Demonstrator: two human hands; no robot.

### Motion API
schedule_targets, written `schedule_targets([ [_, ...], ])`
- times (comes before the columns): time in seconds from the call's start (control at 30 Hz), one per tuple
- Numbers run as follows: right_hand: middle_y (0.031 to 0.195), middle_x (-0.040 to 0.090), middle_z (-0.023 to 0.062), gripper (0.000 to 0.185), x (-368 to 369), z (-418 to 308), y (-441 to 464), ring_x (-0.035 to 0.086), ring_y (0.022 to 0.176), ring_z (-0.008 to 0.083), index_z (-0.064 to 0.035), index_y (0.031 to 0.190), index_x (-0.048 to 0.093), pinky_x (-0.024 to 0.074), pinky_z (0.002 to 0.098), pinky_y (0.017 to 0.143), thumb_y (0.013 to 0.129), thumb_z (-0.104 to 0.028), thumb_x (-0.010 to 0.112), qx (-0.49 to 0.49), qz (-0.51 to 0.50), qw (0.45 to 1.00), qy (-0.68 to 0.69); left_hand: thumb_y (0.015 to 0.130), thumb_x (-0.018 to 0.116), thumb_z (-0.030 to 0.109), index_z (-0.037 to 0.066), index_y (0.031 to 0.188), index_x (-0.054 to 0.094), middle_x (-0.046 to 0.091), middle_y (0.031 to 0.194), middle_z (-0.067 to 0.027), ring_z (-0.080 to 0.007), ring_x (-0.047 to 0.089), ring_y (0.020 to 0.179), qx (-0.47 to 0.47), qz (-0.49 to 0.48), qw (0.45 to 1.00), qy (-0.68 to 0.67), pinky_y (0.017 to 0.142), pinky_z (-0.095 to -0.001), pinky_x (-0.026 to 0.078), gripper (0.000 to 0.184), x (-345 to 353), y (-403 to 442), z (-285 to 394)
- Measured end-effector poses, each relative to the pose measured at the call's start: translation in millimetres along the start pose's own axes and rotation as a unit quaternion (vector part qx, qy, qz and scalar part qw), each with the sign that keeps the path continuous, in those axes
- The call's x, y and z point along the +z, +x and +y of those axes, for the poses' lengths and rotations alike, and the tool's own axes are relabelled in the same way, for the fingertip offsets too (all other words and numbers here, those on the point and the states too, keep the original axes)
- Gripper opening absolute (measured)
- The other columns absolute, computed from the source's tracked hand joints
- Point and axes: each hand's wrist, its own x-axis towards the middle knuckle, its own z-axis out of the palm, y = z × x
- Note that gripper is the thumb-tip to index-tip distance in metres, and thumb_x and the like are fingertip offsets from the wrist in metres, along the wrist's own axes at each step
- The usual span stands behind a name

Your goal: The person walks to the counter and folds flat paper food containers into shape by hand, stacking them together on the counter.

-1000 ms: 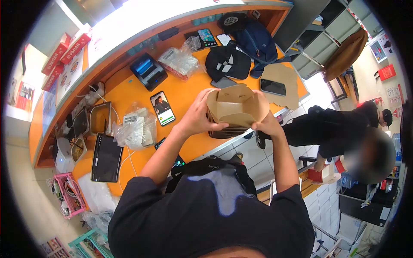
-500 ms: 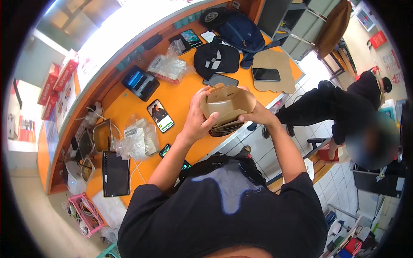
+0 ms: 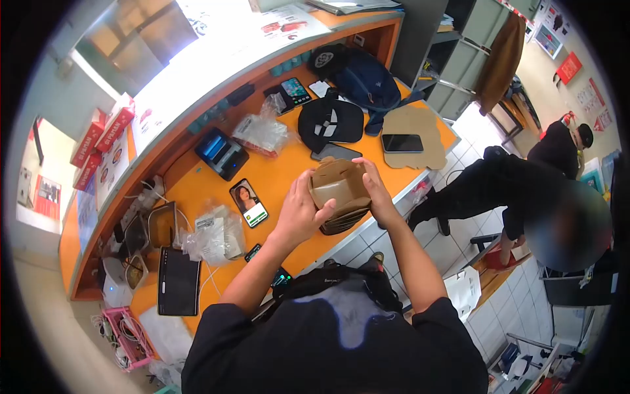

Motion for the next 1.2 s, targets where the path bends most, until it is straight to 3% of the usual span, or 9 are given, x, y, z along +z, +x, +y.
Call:
schedule_targets([
  [0.27,0.142,0.043,0.0121,0.051,-3.9,-2.8,0.8,0.039,0.135,0.0212,-0.0100,0.142,0.039,0.0296,0.0341,0.112,0.104,-0.044,0.048,0.003,0.007,0.999,-0.053,0.093,0.061,0.053,-0.004,0.142,0.030,0.040,0.141,-0.0288,-0.0412,0.040,0.135,0.051,0.043,0.980,-0.188,0.112,-0.0472,0.033,0.081,20.3,-9.5,-16.5],
  [0.4,0.144,0.044,0.0128,0.079,-7.8,12.2,-6.1,0.043,0.133,0.0222,-0.0057,0.147,0.033,0.0290,0.0375,0.113,0.096,-0.063,0.053,-0.101,0.076,0.992,0.003,0.093,0.057,0.057,-0.003,0.143,0.032,0.038,0.144,-0.0266,-0.0386,0.039,0.136,0.232,0.336,0.884,-0.227,0.113,-0.0505,0.031,0.082,49.0,-39.8,-0.1],
  [0.5,0.141,0.049,0.0157,0.082,0.7,-15.2,-17.2,0.050,0.127,0.0238,-0.0038,0.145,0.036,0.0350,0.0381,0.110,0.094,-0.066,0.051,-0.249,0.256,0.933,-0.046,0.087,0.066,0.056,-0.003,0.140,0.035,0.043,0.139,-0.0266,-0.0373,0.044,0.131,0.210,0.114,0.917,-0.320,0.110,-0.0473,0.035,0.085,63.0,-80.3,35.5],
  [0.6,0.133,0.052,0.0210,0.066,29.2,-67.0,-31.4,0.055,0.116,0.0268,-0.0029,0.135,0.042,0.0425,0.0392,0.102,0.096,-0.055,0.055,-0.402,0.325,0.853,-0.065,0.082,0.080,0.043,-0.002,0.147,0.027,0.033,0.148,-0.0233,-0.0335,0.039,0.136,0.241,0.052,0.912,-0.328,0.112,-0.0461,0.035,0.095,74.4,-93.0,67.7],
  [0.73,0.121,0.057,0.0202,0.058,39.6,-109.2,-51.4,0.060,0.102,0.0283,-0.0040,0.127,0.047,0.0490,0.0386,0.090,0.092,-0.047,0.065,-0.559,0.307,0.744,-0.198,0.078,0.086,0.032,0.000,0.153,0.017,0.027,0.152,-0.0206,-0.0302,0.034,0.140,0.175,-0.030,0.845,-0.505,0.114,-0.0434,0.032,0.106,91.4,-87.2,114.2],
  [0.83,0.116,0.058,0.0199,0.053,43.2,-128.4,-61.0,0.061,0.094,0.0273,-0.0050,0.123,0.049,0.0508,0.0367,0.084,0.091,-0.042,0.068,-0.592,0.303,0.712,-0.225,0.078,0.087,0.028,0.002,0.153,0.018,0.027,0.153,-0.0183,-0.0275,0.031,0.143,0.107,-0.254,0.843,-0.462,0.114,-0.0395,0.032,0.105,81.9,-83.8,141.8],
  [0.93,0.113,0.057,0.0190,0.049,35.8,-139.2,-71.5,0.060,0.088,0.0252,-0.0048,0.123,0.049,0.0507,0.0358,0.080,0.093,-0.038,0.066,-0.601,0.314,0.708,-0.198,0.079,0.085,0.030,0.004,0.152,0.026,0.041,0.148,-0.0113,-0.0216,0.038,0.139,0.082,-0.301,0.805,-0.505,0.114,-0.0372,0.031,0.097,102.0,-80.3,143.4],
  [1.07,0.111,0.055,0.0145,0.042,27.2,-160.8,-79.7,0.056,0.090,0.0213,-0.0040,0.123,0.049,0.0478,0.0356,0.077,0.097,-0.036,0.055,-0.548,0.319,0.772,0.029,0.078,0.086,0.031,0.003,0.151,0.030,0.049,0.142,-0.0079,-0.0186,0.043,0.135,0.063,-0.439,0.639,-0.628,0.115,-0.0379,0.030,0.097,142.8,-77.7,132.6],
  [1.2,0.106,0.055,0.0060,0.030,-22.8,-178.2,-67.3,0.052,0.090,0.0150,-0.0052,0.118,0.052,0.0458,0.0337,0.074,0.100,-0.029,0.052,-0.460,0.346,0.795,0.190,0.076,0.088,0.028,0.005,0.152,0.029,0.047,0.145,-0.0081,-0.0192,0.041,0.137,-0.086,-0.528,0.471,-0.702,0.115,-0.0384,0.030,0.098,188.9,-99.0,125.4],
])
